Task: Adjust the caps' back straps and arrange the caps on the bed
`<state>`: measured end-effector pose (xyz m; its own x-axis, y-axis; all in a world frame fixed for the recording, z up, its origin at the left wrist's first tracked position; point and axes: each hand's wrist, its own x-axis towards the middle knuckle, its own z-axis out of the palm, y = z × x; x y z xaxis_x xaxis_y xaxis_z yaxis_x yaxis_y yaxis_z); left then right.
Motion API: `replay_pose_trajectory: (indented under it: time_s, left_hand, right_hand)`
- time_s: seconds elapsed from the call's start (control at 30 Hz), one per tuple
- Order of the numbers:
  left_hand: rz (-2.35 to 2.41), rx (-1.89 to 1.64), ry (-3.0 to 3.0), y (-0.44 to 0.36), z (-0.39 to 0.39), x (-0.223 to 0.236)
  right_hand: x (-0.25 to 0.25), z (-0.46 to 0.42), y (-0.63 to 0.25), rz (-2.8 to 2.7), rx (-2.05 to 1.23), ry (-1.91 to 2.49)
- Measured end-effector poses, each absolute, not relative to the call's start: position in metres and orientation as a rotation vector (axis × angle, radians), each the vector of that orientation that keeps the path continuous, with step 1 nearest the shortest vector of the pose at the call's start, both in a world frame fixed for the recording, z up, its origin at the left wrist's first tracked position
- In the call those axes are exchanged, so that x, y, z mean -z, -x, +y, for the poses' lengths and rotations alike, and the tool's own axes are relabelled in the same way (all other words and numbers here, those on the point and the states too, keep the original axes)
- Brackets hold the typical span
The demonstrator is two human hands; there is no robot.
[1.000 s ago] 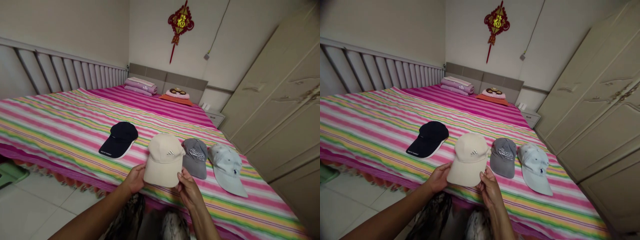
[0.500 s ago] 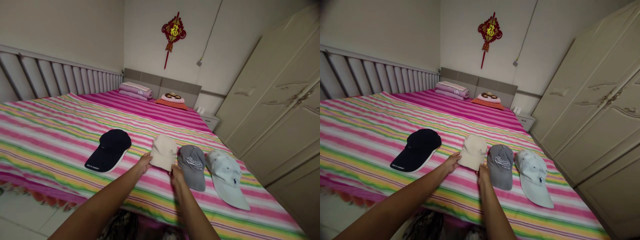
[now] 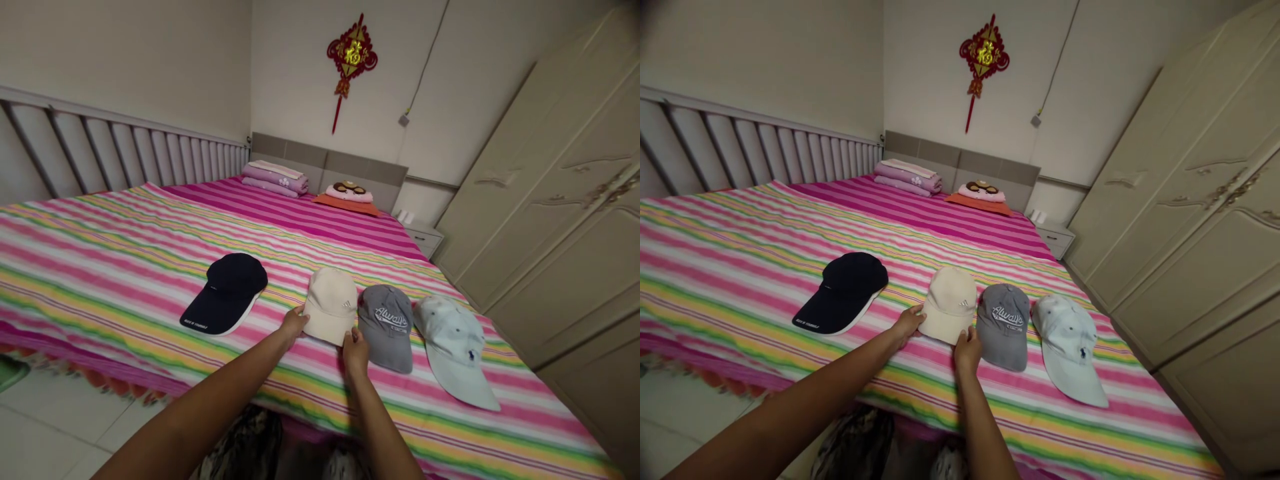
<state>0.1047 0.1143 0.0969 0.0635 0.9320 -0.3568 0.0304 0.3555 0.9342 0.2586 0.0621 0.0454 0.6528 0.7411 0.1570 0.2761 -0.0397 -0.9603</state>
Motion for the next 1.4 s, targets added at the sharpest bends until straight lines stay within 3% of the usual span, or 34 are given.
replay_pose_trajectory:
  time_s: [0.47, 0.87, 1.0, 1.13, 1.4]
  left_hand:
    - [1.546, -0.821, -1.813, -0.085, 0.088, -0.086]
    - [1.218, -0.937, -2.181, -0.052, 0.034, -0.062]
    - [1.168, -1.062, -1.901, -0.017, 0.011, -0.054]
    - [1.2, -1.149, -1.13, 0.011, 0.0, -0.061]
    - [1.274, -1.454, -0.373, 0.067, 0.022, -0.084]
  right_hand:
    - [-0.059, 0.021, -0.246, -1.159, -0.114, 1.768]
    - [-0.04, -0.024, -0.229, -1.579, 0.048, 1.682]
    - [-0.017, -0.059, -0.223, -1.818, 0.169, 1.475]
    - [0.014, -0.088, -0.214, -2.042, 0.228, 1.272]
    - [0.028, -0.105, -0.193, -2.184, 0.021, 1.209]
